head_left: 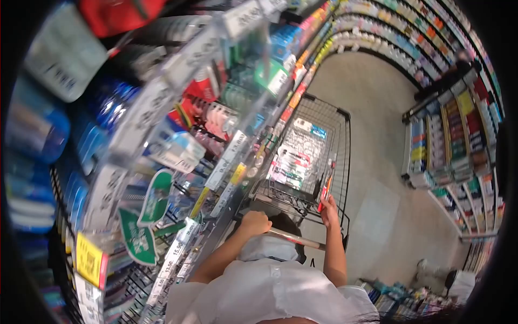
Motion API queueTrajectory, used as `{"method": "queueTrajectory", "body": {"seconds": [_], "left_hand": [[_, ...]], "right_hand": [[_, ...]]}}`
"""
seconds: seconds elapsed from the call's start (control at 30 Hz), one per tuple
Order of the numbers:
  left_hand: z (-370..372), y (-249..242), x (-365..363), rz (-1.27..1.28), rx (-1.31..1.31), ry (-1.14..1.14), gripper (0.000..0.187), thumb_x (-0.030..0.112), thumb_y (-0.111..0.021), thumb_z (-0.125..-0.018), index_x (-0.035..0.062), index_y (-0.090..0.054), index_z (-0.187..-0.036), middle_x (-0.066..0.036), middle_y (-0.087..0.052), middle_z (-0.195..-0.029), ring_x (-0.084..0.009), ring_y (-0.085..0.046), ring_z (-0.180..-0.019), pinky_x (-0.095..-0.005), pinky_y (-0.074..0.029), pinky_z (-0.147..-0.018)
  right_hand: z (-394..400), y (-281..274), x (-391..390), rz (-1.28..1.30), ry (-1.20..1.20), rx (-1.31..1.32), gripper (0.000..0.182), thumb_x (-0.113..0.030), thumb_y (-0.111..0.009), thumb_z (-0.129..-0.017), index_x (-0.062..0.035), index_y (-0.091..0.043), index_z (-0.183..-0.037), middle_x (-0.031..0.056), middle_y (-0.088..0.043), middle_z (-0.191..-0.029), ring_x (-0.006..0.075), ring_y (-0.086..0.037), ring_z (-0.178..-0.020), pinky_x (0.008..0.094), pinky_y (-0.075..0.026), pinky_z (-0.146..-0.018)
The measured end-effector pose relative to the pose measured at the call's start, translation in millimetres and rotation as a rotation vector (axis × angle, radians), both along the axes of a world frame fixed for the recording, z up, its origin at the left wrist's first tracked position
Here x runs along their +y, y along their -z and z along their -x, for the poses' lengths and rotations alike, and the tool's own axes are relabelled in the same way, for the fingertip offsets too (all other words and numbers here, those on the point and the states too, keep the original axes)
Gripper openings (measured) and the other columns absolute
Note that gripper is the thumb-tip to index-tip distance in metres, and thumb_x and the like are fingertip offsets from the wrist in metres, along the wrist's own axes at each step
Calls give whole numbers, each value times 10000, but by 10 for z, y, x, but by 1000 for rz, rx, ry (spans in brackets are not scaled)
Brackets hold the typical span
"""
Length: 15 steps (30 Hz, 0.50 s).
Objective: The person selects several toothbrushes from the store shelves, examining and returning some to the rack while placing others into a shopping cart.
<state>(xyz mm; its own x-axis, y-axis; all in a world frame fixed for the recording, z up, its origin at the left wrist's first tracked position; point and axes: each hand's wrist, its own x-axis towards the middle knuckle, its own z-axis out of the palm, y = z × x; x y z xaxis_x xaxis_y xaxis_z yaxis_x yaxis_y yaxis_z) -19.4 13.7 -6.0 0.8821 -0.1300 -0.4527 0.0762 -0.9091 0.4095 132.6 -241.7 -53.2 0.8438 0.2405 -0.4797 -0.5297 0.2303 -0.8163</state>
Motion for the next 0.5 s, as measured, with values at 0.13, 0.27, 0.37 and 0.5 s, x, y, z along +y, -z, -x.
{"method": "queueTrajectory", "body": {"seconds": [0.13,0.27,0.37,0.5], "left_hand": [[-53,28,-30,37,144,1,390,306,-420,-771,15,-654,-659,-188,-628,-693,-315,-630,-666,-431,-499,-630],[-100,-20,-78,53,233,-12,395,306,-407,-764,17,-648,-645,-194,-626,-701,-327,-625,-673,-429,-497,-646],[-155,-11,-73,59,287,-29,398,303,-392,-764,22,-648,-645,-193,-623,-685,-331,-624,-669,-428,-496,-650],[-316,-34,-67,58,486,-4,391,309,-401,-770,33,-654,-656,-184,-623,-681,-321,-627,-673,-421,-496,-657]], "right_hand": [[-297,171,-61,266,11,77,190,-168,-645,-798,-111,-490,-893,-57,-486,-746,51,-417,-632,215,-337,-541],[-875,943,-140,566,4,-124,377,-214,-703,-733,-62,-495,-1008,21,-561,-750,76,-497,-626,231,-392,-499],[-1316,1947,-344,816,-137,-226,462,-225,-729,-671,-56,-474,-1017,75,-598,-794,166,-569,-677,300,-449,-560],[-1801,2358,-136,1140,-267,-440,452,-199,-699,-627,-83,-490,-1010,170,-612,-874,361,-592,-775,427,-462,-677]]}}
